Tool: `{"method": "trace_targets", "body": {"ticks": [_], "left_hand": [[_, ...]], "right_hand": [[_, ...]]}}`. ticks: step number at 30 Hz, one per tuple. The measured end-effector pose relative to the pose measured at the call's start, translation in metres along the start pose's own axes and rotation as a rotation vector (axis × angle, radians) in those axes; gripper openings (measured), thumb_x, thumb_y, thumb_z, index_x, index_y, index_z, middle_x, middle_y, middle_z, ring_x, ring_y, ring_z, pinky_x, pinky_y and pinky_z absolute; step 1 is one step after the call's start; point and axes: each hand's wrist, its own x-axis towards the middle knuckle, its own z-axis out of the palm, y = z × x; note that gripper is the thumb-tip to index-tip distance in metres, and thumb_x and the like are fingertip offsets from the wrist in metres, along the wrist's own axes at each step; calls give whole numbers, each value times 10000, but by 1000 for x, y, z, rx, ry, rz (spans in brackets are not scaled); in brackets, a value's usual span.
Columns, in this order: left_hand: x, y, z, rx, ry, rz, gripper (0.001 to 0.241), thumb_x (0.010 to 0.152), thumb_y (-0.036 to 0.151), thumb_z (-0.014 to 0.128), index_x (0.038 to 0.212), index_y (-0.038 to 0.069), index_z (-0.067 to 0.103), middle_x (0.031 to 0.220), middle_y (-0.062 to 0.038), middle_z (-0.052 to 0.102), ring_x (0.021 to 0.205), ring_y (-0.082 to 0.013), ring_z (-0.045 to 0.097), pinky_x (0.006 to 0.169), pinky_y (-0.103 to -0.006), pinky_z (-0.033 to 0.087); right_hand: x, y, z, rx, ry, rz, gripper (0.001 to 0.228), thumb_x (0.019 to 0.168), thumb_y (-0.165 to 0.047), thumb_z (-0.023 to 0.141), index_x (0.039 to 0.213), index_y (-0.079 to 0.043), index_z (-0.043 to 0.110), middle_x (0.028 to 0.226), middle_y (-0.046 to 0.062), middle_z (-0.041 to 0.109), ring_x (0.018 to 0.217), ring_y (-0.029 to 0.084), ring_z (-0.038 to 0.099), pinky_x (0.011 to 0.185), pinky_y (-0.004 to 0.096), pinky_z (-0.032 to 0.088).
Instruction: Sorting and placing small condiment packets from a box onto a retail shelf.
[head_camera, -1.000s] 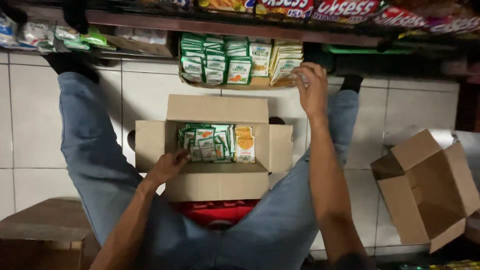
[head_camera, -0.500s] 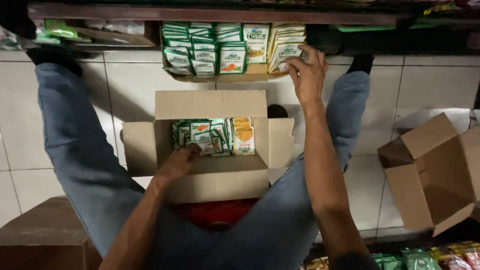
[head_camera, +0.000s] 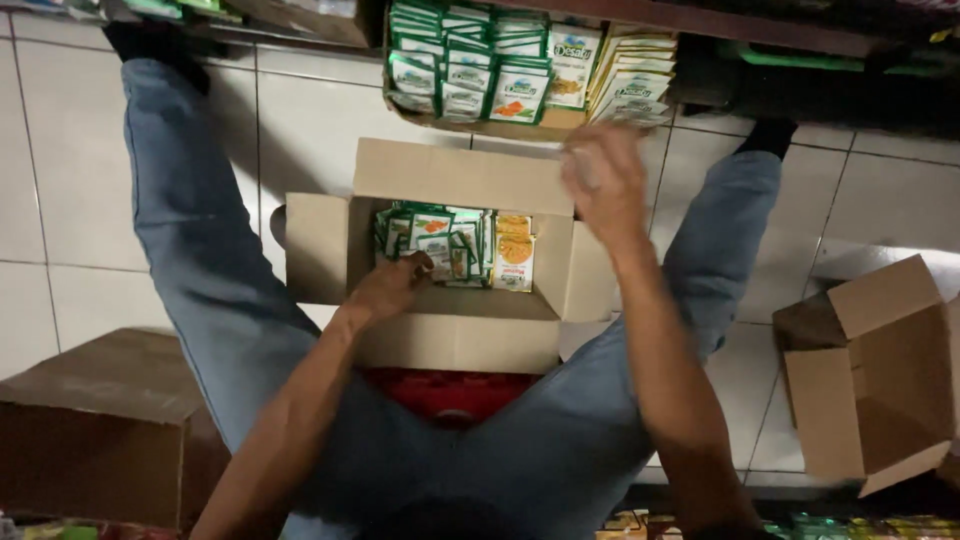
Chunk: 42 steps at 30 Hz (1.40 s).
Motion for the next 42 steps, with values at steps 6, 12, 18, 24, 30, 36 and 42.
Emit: {"method": "trace_targets", "body": {"ticks": [6,12,18,24,30,36,42], "left_hand": [[-1,1,-2,1,27,54,322,975,331,613,1175,84,666,1016,-181,762,1005,-374,713,904,-469,528],[-2,0,-7,14,41,38,333,986,318,581,1216,85,636,1029,-176,758,1033,-380,707,930,-477,526],[-9,7,-13,77,47,19,352,1002,364,579,1205,83,642,1047,-220,732,1034,-421,689,901,-532,515],[-10,13,-20,180,53,26,361,1023,388,552,1208,93,645,1033,-245,729,1003,-435,697,888,-552,523],[-6,8,-16,182,23,7,394,1002,369,545,1289,108,613,1021,-250,730,985,-430,703,881,-546,527],[-2,-10,-2,232,137,97,367,1005,331,542,1277,101,629,1061,-258,720,1037,-438,680,907,-542,521],[5,-22,-1,211,96,70,343,981,304,573,1238,87,642,1035,-258,726,1031,-440,685,925,-529,522]], "right_hand": [[-15,-56,51,119,-567,14,153,964,-206,718,1043,-75,707,955,129,718,829,289,717,776,405,574],[-76,0,130,-60,-912,-61,282,878,-283,709,1078,-88,666,1010,154,719,997,361,688,900,484,527],[-191,132,221,-287,-1001,38,516,894,-154,676,1360,23,538,1417,266,560,1392,376,447,1195,491,232],[-116,47,173,-548,-1234,217,911,790,-164,760,1540,-3,269,1620,251,250,1519,406,181,1202,544,145],[-92,26,152,-416,-1223,296,1004,755,-214,841,1540,10,257,1595,250,256,1513,390,164,1225,506,122],[-150,86,186,-392,-1023,254,690,840,-195,764,1464,-75,496,1521,184,483,1451,362,379,1187,504,250],[-88,3,118,-68,-904,981,329,958,-351,704,1218,-151,686,1258,167,647,1221,350,568,1046,438,421]]}}
